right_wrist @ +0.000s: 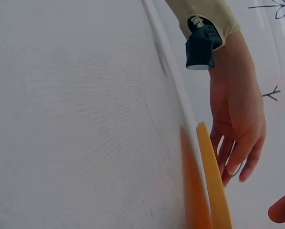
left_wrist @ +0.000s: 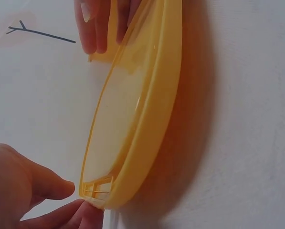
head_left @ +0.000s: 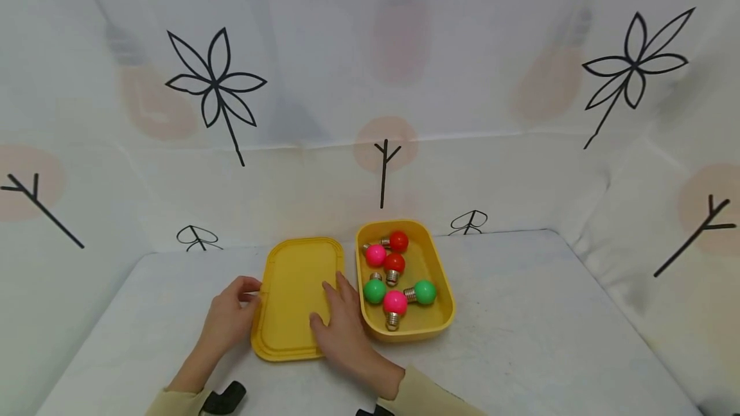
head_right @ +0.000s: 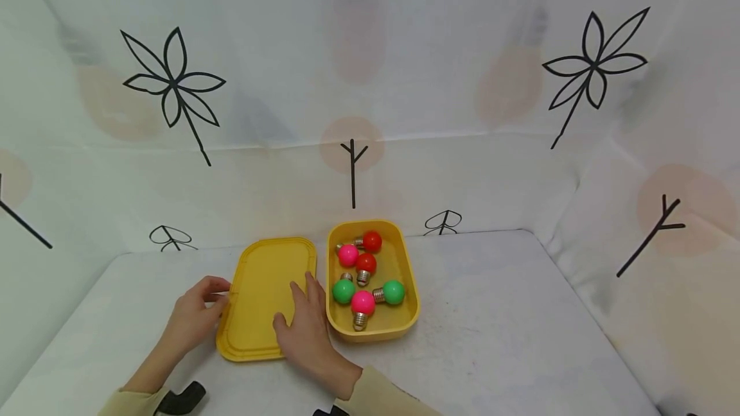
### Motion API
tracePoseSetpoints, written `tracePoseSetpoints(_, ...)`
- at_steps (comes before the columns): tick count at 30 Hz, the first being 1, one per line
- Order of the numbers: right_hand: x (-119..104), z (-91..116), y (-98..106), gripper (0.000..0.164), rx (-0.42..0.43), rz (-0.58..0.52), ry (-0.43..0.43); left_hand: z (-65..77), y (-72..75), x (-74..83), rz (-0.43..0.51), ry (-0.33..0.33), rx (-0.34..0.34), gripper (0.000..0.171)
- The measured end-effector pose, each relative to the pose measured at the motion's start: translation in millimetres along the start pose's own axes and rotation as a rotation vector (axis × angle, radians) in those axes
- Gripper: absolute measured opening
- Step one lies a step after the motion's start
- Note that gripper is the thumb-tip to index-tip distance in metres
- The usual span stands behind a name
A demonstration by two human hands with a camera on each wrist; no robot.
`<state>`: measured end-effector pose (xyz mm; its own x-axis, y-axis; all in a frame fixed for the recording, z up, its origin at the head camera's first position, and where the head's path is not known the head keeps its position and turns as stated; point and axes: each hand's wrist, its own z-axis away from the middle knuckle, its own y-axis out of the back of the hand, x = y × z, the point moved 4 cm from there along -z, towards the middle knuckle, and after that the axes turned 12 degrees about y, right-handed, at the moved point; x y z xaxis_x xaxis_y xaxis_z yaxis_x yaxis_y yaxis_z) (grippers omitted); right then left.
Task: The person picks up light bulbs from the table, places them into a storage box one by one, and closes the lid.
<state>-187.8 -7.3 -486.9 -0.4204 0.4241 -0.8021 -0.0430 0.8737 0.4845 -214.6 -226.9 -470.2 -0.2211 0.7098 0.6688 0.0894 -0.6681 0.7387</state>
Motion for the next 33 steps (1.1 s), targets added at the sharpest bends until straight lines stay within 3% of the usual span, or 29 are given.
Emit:
tracePoseSetpoints(9,-9,-4,3,0.052,0.021,0.041,0.052,-2.7,11.9,-1.4,0.042,-0.025,0.07,0.022)
tracePoseSetpoints(16,-18,-8,12,0.054,0.009,0.039,0.006,-2.9,20.0,2.3,0.09,-0.063,0.113,0.026)
tracePoseSetpoints(22,-27,-12,18,0.056,0.016,0.031,0.015,-3.7,23.8,2.7,0.117,-0.037,0.148,0.027)
tracePoseSetpoints(25,-29,-16,22,0.056,0.036,0.011,0.038,-2.4,26.3,3.9,0.13,-0.022,0.162,0.028)
tracePoseSetpoints(33,-25,-28,40,0.05,0.113,-0.218,0.047,0.9,33.7,6.2,0.184,-0.037,0.219,0.029)
